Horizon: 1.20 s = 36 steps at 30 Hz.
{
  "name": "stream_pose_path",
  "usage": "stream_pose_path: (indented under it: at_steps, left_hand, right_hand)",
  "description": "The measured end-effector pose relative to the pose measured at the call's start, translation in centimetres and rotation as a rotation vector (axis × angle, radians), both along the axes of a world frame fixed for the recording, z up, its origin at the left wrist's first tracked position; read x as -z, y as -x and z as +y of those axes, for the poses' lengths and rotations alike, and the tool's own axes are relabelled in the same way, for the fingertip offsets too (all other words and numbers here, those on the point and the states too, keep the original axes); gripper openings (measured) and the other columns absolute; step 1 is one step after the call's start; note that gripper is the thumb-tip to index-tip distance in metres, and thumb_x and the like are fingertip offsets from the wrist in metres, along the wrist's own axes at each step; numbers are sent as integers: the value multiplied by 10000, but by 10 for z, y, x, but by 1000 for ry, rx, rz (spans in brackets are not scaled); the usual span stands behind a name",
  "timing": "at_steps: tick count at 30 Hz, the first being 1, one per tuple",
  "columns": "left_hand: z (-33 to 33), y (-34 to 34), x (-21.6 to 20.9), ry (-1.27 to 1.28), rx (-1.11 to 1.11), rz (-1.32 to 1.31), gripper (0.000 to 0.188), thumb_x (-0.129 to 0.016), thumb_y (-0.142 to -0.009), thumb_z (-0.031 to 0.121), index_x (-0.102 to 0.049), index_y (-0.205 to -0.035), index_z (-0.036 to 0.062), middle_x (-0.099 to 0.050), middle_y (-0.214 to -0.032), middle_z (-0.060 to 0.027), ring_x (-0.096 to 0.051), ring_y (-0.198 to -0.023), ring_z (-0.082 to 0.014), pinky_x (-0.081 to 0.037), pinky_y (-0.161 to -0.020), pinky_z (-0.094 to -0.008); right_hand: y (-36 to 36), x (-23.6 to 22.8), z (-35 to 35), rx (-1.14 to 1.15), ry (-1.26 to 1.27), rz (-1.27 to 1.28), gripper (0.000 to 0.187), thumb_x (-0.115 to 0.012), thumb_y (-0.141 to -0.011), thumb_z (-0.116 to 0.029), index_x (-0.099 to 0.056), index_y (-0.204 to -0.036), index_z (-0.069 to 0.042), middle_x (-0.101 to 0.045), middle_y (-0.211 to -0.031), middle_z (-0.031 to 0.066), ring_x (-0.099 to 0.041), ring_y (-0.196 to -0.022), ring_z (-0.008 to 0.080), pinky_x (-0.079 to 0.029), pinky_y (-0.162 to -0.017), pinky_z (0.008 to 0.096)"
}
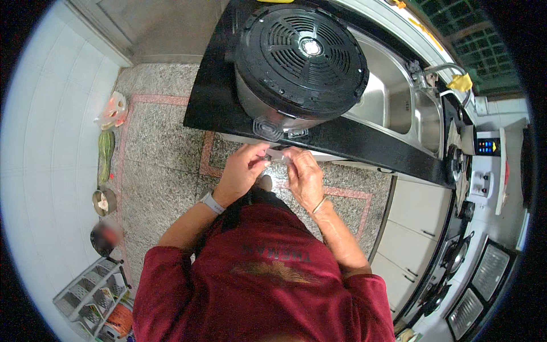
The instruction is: The person washes a cloth in a sink and wipes a countertop. They then pick up a plastic component and a pressure cooker, attaching the component to the side of the cooker.
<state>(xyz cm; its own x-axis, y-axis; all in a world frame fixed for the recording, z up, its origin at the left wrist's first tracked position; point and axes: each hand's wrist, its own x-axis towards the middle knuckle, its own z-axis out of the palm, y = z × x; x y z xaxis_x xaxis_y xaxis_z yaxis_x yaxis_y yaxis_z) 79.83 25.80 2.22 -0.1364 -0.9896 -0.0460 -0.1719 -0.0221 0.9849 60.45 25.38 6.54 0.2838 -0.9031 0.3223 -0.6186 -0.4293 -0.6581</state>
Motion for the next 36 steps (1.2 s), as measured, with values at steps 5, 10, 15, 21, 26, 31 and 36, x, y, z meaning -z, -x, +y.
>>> stream_pose_path:
  at_steps: [5, 10, 15, 21, 26, 31, 36]
  left_hand:
    - [-3, -9, -8, 192, 6, -245, 297, -676, -864, 17, -654, -1159, 25, -632, -1039, -140, -657, -902, -304, -540, -773, -349]
    - [-25, -33, -8, 391, 117, -264, 292, -664, -869, -10, -656, -1157, 38, -623, -1092, -137, -653, -969, -328, -551, -801, -398]
    - [-42, -58, 5, 462, 259, -222, 310, -689, -860, 4, -653, -1166, 40, -615, -1071, -142, -650, -948, -344, -550, -788, -407]
    - [-58, -64, 3, 539, 384, -186, 312, -688, -860, -4, -628, -1163, 38, -607, -1041, -146, -652, -906, -351, -550, -753, -417]
    - [-63, -60, 7, 548, 446, -182, 304, -692, -862, 12, -627, -1158, 41, -610, -1022, -142, -656, -879, -353, -550, -738, -411]
    - [-66, -51, 6, 552, 478, -157, 286, -689, -866, 17, -622, -1143, 35, -608, -997, -141, -654, -852, -355, -546, -715, -413]
    - [-67, -41, 1, 545, 499, -133, 279, -689, -868, 19, -618, -1138, 34, -608, -984, -140, -653, -850, -357, -539, -706, -421]
  right_hand:
    - [-14, 11, 10, 20, 45, 17, 339, -677, -778, 116, -686, -1085, -27, -674, -1092, 156, -662, -955, 336, -552, -822, 387]
    - [-43, 14, 21, 141, 3, -48, 357, -704, -787, 84, -687, -1125, -30, -657, -1140, 164, -664, -983, 329, -556, -850, 390]
    - [-68, 4, 22, 292, -136, -66, 303, -733, -837, -5, -679, -1134, -20, -608, -1176, 172, -653, -995, 341, -548, -865, 373]
    - [-81, 5, 32, 405, -232, -162, 398, -784, -842, -143, -630, -1183, -6, -580, -1168, 195, -616, -1047, 372, -531, -883, 401]
    - [-88, 10, 33, 533, -208, -114, 418, -801, -832, -137, -624, -1180, 14, -600, -1171, 183, -660, -994, 298, -564, -835, 367]
    - [-88, 1, 32, 596, -285, -177, 454, -804, -822, -93, -596, -1208, 27, -605, -1168, 183, -668, -1013, 278, -577, -851, 353]
    - [-82, 11, 31, 632, -193, -182, 483, -786, -834, -44, -560, -1254, 31, -611, -1168, 148, -664, -1042, 237, -577, -863, 321]
